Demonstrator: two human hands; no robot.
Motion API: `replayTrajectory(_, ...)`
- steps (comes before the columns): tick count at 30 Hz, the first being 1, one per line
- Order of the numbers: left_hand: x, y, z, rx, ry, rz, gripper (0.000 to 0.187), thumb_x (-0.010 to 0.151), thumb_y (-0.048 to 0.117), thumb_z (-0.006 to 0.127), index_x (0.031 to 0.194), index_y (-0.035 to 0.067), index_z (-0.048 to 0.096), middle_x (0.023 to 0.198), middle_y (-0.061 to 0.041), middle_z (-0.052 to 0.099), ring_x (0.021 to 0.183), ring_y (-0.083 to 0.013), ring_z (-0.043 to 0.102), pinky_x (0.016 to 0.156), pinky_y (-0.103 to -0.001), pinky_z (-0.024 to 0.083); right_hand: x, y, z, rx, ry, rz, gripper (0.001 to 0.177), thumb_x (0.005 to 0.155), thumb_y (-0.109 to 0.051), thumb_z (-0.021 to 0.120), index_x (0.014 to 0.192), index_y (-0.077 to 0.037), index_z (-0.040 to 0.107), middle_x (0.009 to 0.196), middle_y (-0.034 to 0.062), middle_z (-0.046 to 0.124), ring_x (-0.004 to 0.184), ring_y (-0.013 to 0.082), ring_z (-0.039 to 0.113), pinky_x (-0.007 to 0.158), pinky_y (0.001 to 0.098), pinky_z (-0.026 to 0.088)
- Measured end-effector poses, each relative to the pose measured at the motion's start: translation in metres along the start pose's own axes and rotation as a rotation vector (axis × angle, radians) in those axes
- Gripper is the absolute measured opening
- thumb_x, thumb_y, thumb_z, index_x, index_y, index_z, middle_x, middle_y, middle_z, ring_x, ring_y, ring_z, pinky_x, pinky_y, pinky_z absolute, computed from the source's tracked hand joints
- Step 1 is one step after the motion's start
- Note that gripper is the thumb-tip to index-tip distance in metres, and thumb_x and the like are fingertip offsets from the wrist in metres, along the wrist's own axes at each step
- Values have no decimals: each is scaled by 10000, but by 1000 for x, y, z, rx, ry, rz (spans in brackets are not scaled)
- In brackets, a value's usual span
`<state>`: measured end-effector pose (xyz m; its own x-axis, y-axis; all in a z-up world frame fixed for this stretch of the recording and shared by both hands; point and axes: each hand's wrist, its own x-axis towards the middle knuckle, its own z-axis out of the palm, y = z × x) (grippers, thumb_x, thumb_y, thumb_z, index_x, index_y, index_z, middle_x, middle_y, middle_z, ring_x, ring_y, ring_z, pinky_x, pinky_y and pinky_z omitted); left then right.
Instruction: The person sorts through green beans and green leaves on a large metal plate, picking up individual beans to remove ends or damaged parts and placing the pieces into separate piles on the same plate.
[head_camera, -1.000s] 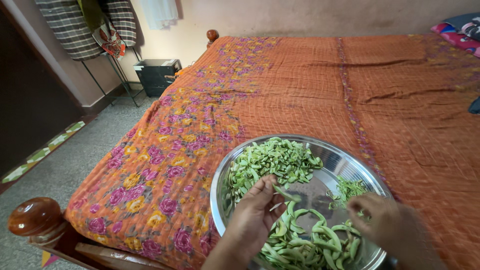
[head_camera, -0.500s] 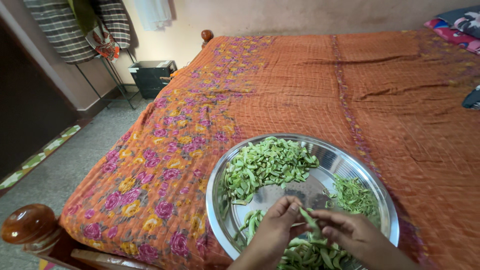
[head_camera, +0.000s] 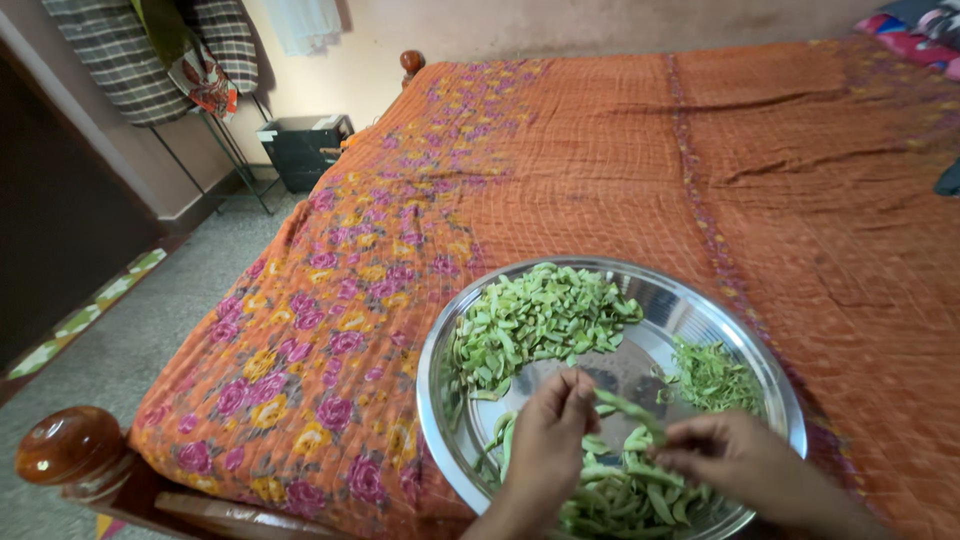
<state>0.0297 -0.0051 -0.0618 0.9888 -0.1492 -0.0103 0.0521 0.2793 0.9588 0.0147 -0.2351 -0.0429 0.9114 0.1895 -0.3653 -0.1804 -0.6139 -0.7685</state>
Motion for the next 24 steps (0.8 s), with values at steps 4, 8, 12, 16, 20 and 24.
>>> replayTrajectory(4, -4, 11, 0, -34, -8, 25, 118, 1055, 117, 581, 1006, 27, 639, 790, 16, 621, 720, -76, 596, 692, -231, 527, -4, 0, -26, -175, 328, 142, 212, 890, -287, 815, 1058, -163, 854, 883, -35, 849, 841, 132, 758, 794, 268, 611)
replayTrajectory(8, -18, 24, 13, 140, -81, 23, 86, 1032, 80, 565, 1038, 25, 631, 842, -8, 687, 757, -70, 662, 725, -233, 573, -8, 12, -27, 151, 241, -204, 326, 863, -180, 789, 1168, -70, 818, 1054, 71, 828, 956, 151, 786, 851, 313, 615)
replayTrajectory(12, -28, 40, 16, 294, -151, 145, 83, 1021, 36, 564, 1054, -14, 622, 889, -41, 696, 792, -92, 690, 730, -252, 580, -3, 13, -11, 136, -73, -315, 334, 909, -209, 693, 1218, -106, 769, 933, 107, 773, 850, 136, 662, 775, 324, 604)
replayTrajectory(16, -35, 59, 11, 561, -137, 272, 80, 975, 43, 623, 1025, -9, 656, 878, -105, 723, 769, -179, 717, 708, -321, 581, -6, 10, -6, 30, 24, -260, 347, 805, -224, 812, 1127, -97, 817, 951, 49, 810, 821, 128, 816, 742, 311, 641)
replayTrajectory(20, -44, 73, 11, 1002, -148, 749, 191, 919, 210, 682, 1051, 72, 677, 955, -121, 734, 879, -298, 701, 745, -416, 556, -13, 1, 11, -307, 283, -513, 240, 755, -248, 870, 943, -104, 831, 933, 22, 812, 817, 155, 773, 735, 303, 602)
replayTrajectory(24, -46, 62, 20, 1458, -394, 520, 255, 927, 292, 650, 1004, 49, 646, 920, -94, 709, 885, -283, 698, 709, -441, 544, -15, -8, 28, -297, 385, -689, 276, 626, -42, 750, 896, -73, 800, 870, 83, 811, 773, 232, 792, 712, 330, 628)
